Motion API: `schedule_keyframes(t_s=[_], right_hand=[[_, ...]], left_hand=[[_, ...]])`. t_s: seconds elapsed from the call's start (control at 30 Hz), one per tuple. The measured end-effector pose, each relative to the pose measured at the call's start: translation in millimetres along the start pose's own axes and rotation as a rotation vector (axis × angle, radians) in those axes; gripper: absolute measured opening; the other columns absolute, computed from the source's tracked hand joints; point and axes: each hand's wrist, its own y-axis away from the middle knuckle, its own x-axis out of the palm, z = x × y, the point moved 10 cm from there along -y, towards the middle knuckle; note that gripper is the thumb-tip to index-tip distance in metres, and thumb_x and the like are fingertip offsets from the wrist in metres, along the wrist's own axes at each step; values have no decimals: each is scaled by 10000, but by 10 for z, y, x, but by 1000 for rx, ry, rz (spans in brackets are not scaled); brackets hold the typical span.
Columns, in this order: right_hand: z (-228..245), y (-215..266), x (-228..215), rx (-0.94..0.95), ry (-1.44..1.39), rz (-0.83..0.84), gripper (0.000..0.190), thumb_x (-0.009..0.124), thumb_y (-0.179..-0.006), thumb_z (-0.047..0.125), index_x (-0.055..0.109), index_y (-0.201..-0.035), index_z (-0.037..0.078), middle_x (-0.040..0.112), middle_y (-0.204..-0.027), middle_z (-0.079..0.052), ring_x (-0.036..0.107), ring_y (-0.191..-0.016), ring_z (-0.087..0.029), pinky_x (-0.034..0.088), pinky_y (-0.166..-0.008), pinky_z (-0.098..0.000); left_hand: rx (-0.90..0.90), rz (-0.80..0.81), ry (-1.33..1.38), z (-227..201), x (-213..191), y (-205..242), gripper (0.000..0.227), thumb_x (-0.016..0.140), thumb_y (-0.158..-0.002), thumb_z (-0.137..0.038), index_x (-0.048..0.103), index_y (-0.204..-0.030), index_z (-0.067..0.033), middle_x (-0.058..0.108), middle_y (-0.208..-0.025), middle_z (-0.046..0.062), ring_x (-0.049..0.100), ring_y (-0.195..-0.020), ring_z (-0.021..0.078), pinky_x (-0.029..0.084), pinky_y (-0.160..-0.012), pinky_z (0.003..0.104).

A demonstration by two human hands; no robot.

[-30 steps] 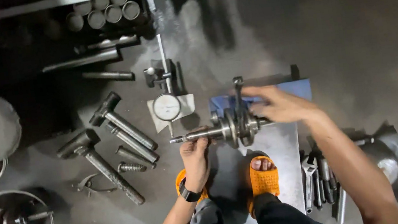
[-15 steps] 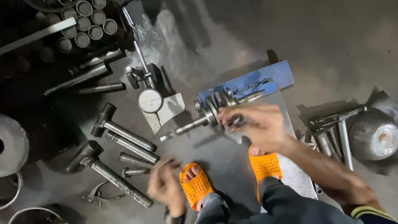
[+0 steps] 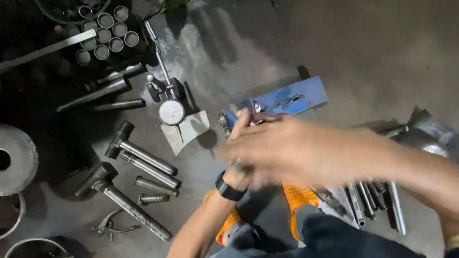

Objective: The person repeatedly picks up a metal shaft assembly, rotates it by hand, and uses a dial indicator to check runout or alignment. They place the assembly into a metal bowl, then repeat the same sequence with another shaft assembly. The person also briefly uses a wrench on one assembly before returning to the dial indicator checks.

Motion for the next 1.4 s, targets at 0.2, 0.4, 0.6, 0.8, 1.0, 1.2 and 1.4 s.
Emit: schedule_keyframes(t_s=[0.2,0.4,0.6,0.8,1.0,1.2,1.4], right_hand=[[-853,668,-87,870,311,203,696,681,-714,413,386,-1303,190,499,-1294,-50,545,-1106,-238,453,-897,-387],[-1474,1200,315,908,173,98,394,684,-731,322,623,-1032,75,702,-831,-160,668,-835,-359,529,-702,-434],[-1502,873,-23,442,628,-91,240,604,-820,249,636,-1027,133,629,-780,-41,633,-798,-240,466,-825,-380],[-1804,722,89,336,636,-140,196,588,-849,186,651,-1028,135,630,-776,-17,631,-786,-192,405,-971,-386],[-2095,664,193,370,621,-103,180,598,-851,185,657,-1014,137,616,-730,-14,623,-764,-183,391,-979,-390],[-2258,691,262,397,609,-67,182,594,-844,169,649,-1014,134,609,-725,-38,624,-767,-208,389,-969,-395],[-2317,707,271,460,578,-42,193,595,-851,184,645,-1035,154,616,-747,-33,626,-795,-213,388,-960,-397]], left_hand=[[-475,-443,567,-110,-57,-54,518,405,-906,-485,628,-902,-18,606,-900,153,569,-856,272,449,-778,361],[-271,-247,72,-681,-103,-210,565,355,-945,-447,515,-1166,48,476,-1269,268,418,-1236,343,363,-1013,465],[-48,-492,-304,-554,-601,156,236,672,-794,-172,654,-943,11,527,-1021,156,493,-988,243,426,-899,377],[-29,-676,-325,-446,-868,326,111,732,-731,-69,692,-821,-17,543,-845,91,549,-772,142,454,-736,251],[-77,-749,-297,-291,-1067,396,96,733,-727,-83,702,-797,-25,550,-780,69,534,-704,112,445,-661,231],[-109,-762,-285,-185,-1167,426,81,732,-730,-70,702,-787,-21,542,-772,71,532,-705,113,433,-652,232],[-130,-750,-274,-62,-1237,475,95,741,-719,-45,703,-804,-27,553,-765,77,545,-703,120,443,-658,230]])
